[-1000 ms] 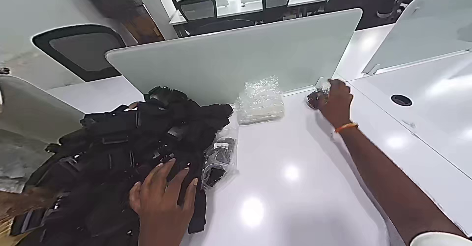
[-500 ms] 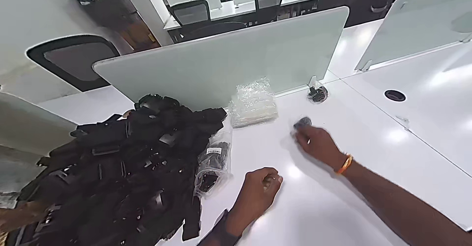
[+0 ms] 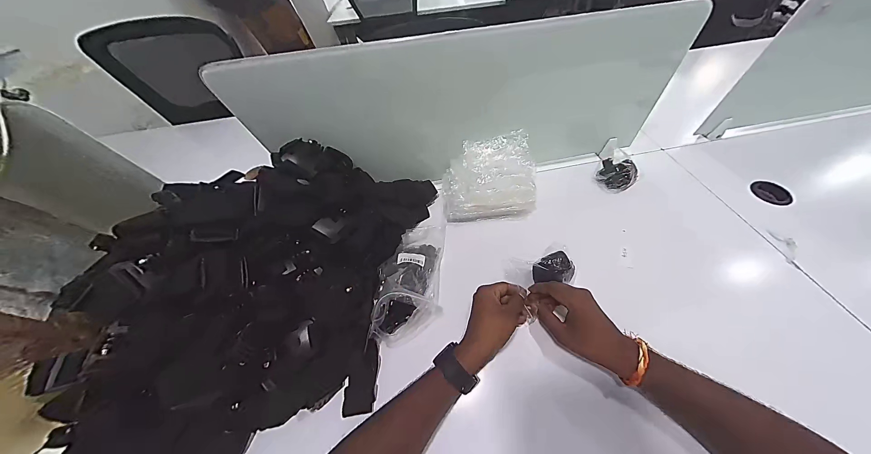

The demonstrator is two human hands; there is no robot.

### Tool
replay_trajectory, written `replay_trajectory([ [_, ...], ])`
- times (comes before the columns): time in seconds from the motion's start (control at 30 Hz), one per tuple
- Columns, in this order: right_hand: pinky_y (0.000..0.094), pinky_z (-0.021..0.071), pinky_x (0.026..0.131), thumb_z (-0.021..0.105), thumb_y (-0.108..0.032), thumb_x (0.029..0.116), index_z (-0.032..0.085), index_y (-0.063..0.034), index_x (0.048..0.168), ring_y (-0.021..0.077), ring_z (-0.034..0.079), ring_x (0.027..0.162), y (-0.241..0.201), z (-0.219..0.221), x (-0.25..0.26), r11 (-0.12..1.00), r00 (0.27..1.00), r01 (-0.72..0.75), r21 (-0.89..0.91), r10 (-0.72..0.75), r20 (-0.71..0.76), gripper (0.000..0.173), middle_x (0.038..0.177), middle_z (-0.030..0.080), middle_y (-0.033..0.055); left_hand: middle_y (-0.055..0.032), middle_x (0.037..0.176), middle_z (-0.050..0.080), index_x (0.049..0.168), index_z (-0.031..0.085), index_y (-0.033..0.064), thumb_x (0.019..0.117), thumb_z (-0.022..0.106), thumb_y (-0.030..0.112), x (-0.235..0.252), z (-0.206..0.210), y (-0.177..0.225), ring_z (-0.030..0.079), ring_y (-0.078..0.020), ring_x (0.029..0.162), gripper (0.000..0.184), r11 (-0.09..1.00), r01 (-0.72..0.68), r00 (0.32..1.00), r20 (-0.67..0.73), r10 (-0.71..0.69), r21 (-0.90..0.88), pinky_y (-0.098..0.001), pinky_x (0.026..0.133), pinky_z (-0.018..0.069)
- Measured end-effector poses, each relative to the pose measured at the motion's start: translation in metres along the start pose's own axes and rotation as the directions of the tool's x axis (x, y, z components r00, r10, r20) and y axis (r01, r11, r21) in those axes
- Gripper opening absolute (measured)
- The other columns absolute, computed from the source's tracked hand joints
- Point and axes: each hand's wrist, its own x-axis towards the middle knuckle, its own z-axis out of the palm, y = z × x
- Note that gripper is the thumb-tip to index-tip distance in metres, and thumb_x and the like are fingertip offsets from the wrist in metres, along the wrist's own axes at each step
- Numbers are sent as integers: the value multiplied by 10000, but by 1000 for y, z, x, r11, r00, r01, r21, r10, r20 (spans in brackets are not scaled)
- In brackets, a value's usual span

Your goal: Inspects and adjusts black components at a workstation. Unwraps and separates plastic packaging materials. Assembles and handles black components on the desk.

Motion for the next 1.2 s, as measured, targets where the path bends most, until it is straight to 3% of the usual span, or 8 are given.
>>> replay_trajectory([
  [0.17,220,561,793,754,-290,911,685,-15,1173,77,655,842,1,-1,-6,997,999,29,-66,-30,-14,386,965,704,62,-36,663,674,803,655,11,913,751,130,-3,0,-4,640,-100,562,188,997,-46,999,0,46,68,-287,579,568],
  [0.27,257,569,818,754,-328,918,698,-29,1117,110,663,864,0,-2,-8,994,999,43,-96,-44,-2,364,967,700,77,2,615,637,767,667,28,876,787,148,-4,-1,-4,584,-65,529,201,990,-71,997,32,68,121,-262,550,518],
  [0.43,283,582,843,655,-226,978,727,-53,1073,139,691,887,11,-8,-6,985,997,67,-158,-72,-24,210,979,719,85,-66,906,746,989,702,-51,1013,578,32,-1,-12,0,733,-118,821,152,996,-90,963,256,86,2,-313,804,630],
  [0.7,345,555,936,666,-277,935,713,-61,1117,197,681,1036,0,-13,-8,971,989,143,-189,-131,74,286,1060,721,97,-9,737,708,878,734,20,931,731,131,-4,-5,-11,635,-39,625,124,954,-252,964,129,232,165,-229,618,550],
  [0.8,350,561,913,641,-323,991,716,-63,1078,198,691,979,1,-11,-8,959,985,169,-227,-156,75,284,1001,727,88,-12,755,719,880,743,16,932,736,135,-4,-5,-11,656,-41,647,131,952,-260,960,145,237,163,-232,650,572],
  [0.87,351,567,880,573,-248,1021,721,-65,1016,208,700,935,0,-13,-7,942,982,190,-277,-177,72,235,946,726,82,-23,775,730,893,717,-2,981,652,105,-3,-7,-10,691,-67,675,154,965,-234,958,198,208,115,-256,674,600],
  [1.0,405,568,798,499,-163,994,697,-80,921,236,700,880,-3,-18,-6,903,979,203,-379,-179,98,227,877,706,79,-59,886,768,966,717,-29,1037,555,86,-1,-8,-12,735,-111,763,211,966,-251,937,263,229,55,-287,733,624],
  [1.2,483,545,730,483,-190,962,659,-43,898,304,678,835,-2,-27,-2,904,989,147,-402,-141,45,238,851,666,132,-48,809,735,938,728,-15,1022,561,131,-4,-5,-11,713,-87,707,238,910,-323,941,186,281,260,-275,711,618],
])
